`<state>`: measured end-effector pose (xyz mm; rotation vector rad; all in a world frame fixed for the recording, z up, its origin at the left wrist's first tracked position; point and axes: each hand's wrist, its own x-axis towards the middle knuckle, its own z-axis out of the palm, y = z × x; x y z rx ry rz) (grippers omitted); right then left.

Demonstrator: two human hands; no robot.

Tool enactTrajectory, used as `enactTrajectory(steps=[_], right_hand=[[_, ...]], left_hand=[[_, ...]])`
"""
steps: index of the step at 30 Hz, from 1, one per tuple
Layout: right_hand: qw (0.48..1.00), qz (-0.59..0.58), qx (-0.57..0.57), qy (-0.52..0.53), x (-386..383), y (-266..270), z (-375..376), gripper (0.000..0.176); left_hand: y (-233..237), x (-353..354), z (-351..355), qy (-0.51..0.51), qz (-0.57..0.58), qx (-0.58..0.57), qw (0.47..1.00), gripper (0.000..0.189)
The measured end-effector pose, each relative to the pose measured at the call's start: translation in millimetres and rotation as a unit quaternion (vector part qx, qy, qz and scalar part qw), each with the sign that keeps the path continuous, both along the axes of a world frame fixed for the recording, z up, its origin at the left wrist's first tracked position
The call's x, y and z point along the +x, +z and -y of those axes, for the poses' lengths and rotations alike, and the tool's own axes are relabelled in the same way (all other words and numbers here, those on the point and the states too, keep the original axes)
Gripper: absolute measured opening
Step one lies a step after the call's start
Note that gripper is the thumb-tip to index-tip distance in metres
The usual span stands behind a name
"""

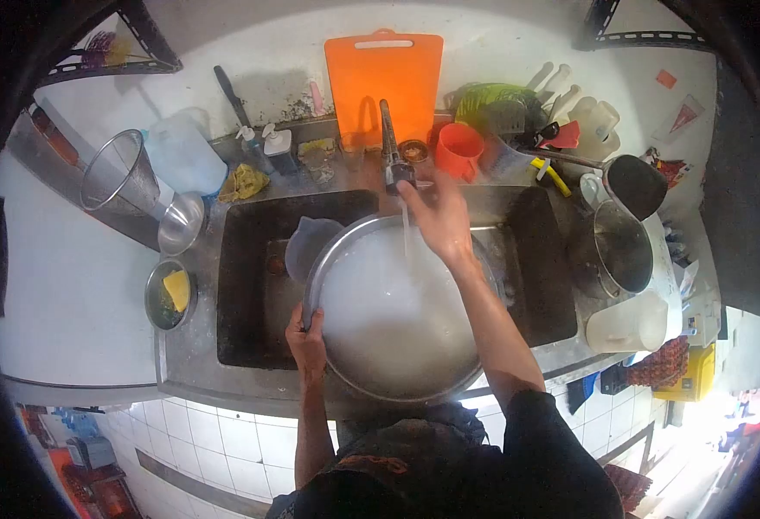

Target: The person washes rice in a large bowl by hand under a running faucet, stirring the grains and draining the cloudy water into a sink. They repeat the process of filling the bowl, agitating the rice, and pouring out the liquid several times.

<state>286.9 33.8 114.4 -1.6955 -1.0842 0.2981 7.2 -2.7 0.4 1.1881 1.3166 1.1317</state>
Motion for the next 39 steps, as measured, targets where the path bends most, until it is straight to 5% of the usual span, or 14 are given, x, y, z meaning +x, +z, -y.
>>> enactTrajectory(steps=[17,21,27,35,39], right_hand=[[0.987,0.065,-0.032,0.143,-66,-22,-121,0.039],[0.967,0.007,-0.093,0.235,-59,-12,-105,0.058],[0.943,-0.021,-0.089,0.321,-28,-19,-34,0.056],[0.965,0.199,-0.157,0.069,31,-28,105,0.043],[0.966,0.175,-0.157,-0.11,51,-76,168,0.047]], left_hand=[[-9,-3,0,-0.005,-0.016,0.014,1.0,0.028],[-12,-5,-1,-0.015,-0.049,0.028,0.998,0.03],[-8,-3,0,-0.015,-0.013,0.017,1.0,0.032],[-16,-3,-2,-0.012,-0.011,0.018,1.0,0.031],[-8,-4,-1,-0.026,0.002,0.009,1.0,0.032]])
